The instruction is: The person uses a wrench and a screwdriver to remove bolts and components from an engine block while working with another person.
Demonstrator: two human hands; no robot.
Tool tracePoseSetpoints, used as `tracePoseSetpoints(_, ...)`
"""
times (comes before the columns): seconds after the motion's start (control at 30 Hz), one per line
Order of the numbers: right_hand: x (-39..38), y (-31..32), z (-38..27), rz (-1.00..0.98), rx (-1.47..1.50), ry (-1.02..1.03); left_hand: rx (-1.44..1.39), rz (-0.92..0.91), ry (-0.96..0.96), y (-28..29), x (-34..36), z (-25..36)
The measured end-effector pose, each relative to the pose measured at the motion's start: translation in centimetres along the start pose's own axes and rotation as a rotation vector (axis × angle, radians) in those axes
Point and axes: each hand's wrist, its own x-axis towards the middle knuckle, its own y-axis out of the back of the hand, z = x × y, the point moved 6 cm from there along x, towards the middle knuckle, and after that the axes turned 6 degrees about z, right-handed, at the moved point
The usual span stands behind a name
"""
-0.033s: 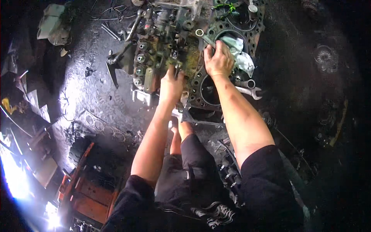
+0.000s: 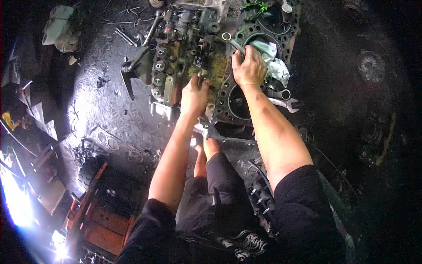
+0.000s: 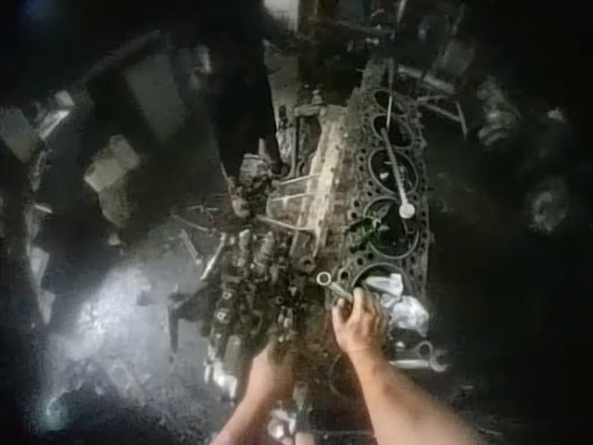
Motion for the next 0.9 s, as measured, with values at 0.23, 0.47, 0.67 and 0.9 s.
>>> tracePoseSetpoints(0.23, -0.3, -0.2, -1.2, 0.09, 0.014, 0.026, 0.136, -0.032, 0.113, 1.2, -1.2, -0.1)
tracePoseSetpoints(0.47, -1.9, -0.8, -1.3, -0.119, -0.071, -0.182, 0.167, 0.021, 0.092, 1.2, -2.5, -0.3)
tracePoseSetpoints(0.67, -2.6, -1.8, -2.9, -0.099, -0.06, -0.084, -0.174, 0.189, 0.134, 1.5, -2.4, -3.5)
tracePoseSetpoints(0.9, -2.1, -2.2, -0.6, -0.007, -0.076, 0.002, -0.113, 0.281, 0.135, 0.7, -2.6, -2.2)
